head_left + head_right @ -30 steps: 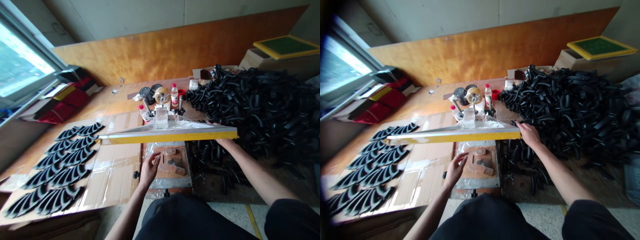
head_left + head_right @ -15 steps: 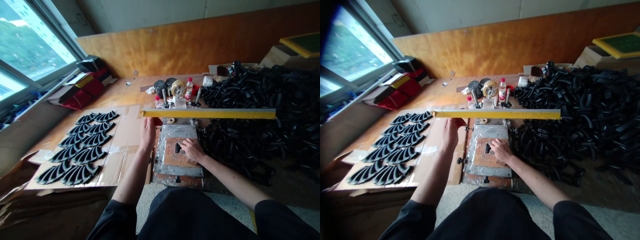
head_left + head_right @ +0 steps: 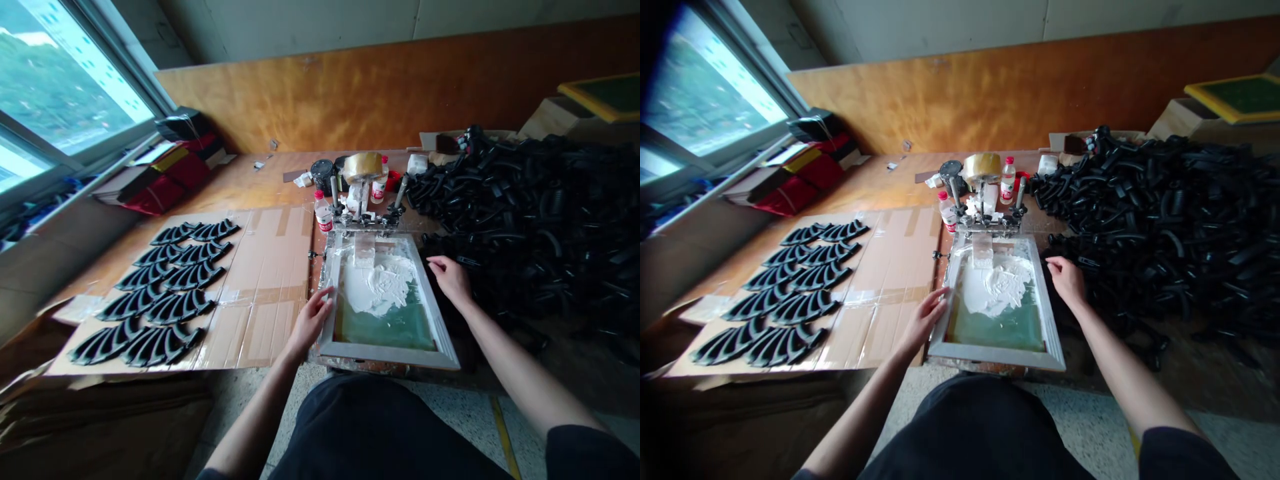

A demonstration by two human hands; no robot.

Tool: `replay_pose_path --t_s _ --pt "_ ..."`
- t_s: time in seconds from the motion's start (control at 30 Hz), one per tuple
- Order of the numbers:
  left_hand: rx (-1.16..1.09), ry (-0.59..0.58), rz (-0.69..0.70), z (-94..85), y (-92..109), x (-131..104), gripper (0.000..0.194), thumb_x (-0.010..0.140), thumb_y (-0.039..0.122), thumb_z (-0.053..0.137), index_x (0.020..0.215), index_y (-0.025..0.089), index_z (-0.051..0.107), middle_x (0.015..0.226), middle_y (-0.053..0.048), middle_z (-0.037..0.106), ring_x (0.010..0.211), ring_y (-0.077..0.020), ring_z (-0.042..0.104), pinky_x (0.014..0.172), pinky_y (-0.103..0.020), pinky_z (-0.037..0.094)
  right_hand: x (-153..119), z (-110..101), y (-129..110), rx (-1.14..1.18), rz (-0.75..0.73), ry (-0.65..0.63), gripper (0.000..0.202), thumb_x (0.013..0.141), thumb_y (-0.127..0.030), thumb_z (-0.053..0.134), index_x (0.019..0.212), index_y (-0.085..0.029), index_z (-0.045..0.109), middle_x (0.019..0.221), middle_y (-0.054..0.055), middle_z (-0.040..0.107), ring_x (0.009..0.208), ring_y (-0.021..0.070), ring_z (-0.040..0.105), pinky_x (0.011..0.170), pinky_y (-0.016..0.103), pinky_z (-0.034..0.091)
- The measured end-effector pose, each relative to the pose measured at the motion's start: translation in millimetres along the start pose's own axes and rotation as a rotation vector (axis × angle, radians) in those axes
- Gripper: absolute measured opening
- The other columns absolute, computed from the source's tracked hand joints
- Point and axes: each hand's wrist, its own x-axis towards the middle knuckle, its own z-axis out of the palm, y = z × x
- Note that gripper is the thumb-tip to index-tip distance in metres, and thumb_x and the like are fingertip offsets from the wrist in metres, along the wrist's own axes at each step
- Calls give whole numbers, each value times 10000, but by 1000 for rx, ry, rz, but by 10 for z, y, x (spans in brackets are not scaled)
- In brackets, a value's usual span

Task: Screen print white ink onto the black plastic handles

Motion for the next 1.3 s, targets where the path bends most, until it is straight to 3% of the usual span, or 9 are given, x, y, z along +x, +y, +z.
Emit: replay_pose_path --t_s 0.13,0.27,0.4,0.6,0.83,1.0,1.1,1.2,1.3 --pt "182 12 -76 150 -388 121 583 859 446 543 1392 218 478 669 41 576 606 -109 542 581 -205 408 378 190 -595 -76 -292 33 590 782 -291 680 1338 -172 521 1404 139 478 1194 290 520 978 417 459" --pt "283 0 -73 192 -517 215 544 876 413 509 1384 221 479 705 29 590 644 -121 557 585 -211 396 523 570 -1151 -228 -393 -253 402 754 -212 718 1143 -202 617 1114 92 641 1055 265 576 886 362 468" --pt "306 -11 -84 177 -563 228 534 885 434 489 1369 210 491 747 13 609 694 -137 577 616 -228 404 247 650 -1103 -273 -484 -424 75 798 -164 640 854 -213 645 845 46 665 845 217 602 722 290 428" --pt "281 -10 -93 179 -594 226 525 880 446 497 1354 218 504 745 12 613 707 -145 592 623 -233 411 -178 336 -894 -192 -873 -619 246 747 0 513 803 -214 622 805 17 647 815 183 569 644 263 359" --pt "266 -18 -79 163 -615 238 538 874 465 503 1343 202 511 768 3 624 706 -143 589 599 -223 401 -249 523 -940 -207 -752 -417 292 764 9 482 887 -192 655 910 55 659 878 201 563 704 281 403" --pt "244 -2 -97 159 -578 231 536 857 450 528 1336 210 524 734 15 612 663 -131 573 600 -222 408 -406 517 -858 -124 -759 -474 238 790 -37 558 914 -206 673 890 37 665 854 192 589 705 276 438" --pt "207 -9 -99 120 -474 204 561 840 455 553 1345 214 521 686 34 581 613 -116 540 591 -220 404 -82 502 -1017 -64 -597 -393 211 831 -204 655 1035 -252 678 929 15 688 837 185 622 709 276 464" --pt "87 -30 -75 38 -257 144 637 836 508 563 1401 230 461 647 53 542 561 -99 485 550 -208 378 436 434 -1160 -60 -442 -260 513 813 -309 707 1305 -322 563 1112 18 687 900 202 640 768 304 486" --pt "-87 -33 -49 -55 96 96 627 860 634 467 1309 205 553 654 31 556 549 -104 479 516 -213 380 860 157 -956 -32 -296 -149 557 848 -408 650 1377 -308 506 1067 34 700 817 196 646 734 316 493"
